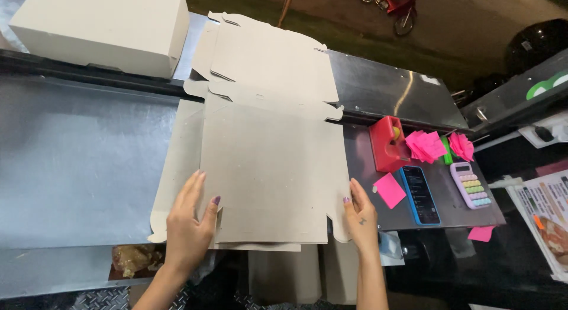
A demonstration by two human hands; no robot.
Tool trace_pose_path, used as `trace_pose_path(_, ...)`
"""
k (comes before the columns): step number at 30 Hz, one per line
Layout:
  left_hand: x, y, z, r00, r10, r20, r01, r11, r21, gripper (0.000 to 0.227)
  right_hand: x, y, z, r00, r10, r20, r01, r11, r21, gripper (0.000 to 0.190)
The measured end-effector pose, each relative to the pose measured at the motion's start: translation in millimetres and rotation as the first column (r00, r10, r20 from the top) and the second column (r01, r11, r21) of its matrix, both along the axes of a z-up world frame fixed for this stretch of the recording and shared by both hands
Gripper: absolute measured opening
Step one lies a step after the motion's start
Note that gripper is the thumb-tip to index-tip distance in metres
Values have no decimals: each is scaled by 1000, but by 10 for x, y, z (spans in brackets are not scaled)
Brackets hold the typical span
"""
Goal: The person assembles flat cardboard boxes on a metal counter. They fold the side flaps, tuck the tabs into slots, and press the edges to form the box shape. Completed boxes are stacked on the left side of the counter.
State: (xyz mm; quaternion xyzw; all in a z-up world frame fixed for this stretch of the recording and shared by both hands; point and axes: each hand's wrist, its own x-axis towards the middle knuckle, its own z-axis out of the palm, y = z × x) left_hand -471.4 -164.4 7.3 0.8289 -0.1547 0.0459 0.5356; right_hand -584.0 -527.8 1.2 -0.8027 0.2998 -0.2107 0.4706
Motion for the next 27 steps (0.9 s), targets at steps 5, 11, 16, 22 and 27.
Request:
trace_pose_path(5,37,-47,201,972,-70,-226,7,963,-268,62,60,-6,55,987,131,91,-141,984,109,62)
trace_pose_path(11,61,-114,205,865,-38,-501,-2,997,-78,87,69,-11,224,969,-109,220,35,948,317,59)
trace_pose_path(16,43,-134,-125,961,51,273,-124,959,254,81,140,-29,399,991,131,-7,-112,876,469,72)
trace_pose_path(22,-316,-734,-322,590,-485,645,-74,764,641,104,256,-418,229,994,87,68,-111,799,591,71)
trace_pose_path(27,-219,-1026,-809,526,-513,678,-74,767,638,29,39,-417,214,979,183,-85,-183,983,12,76)
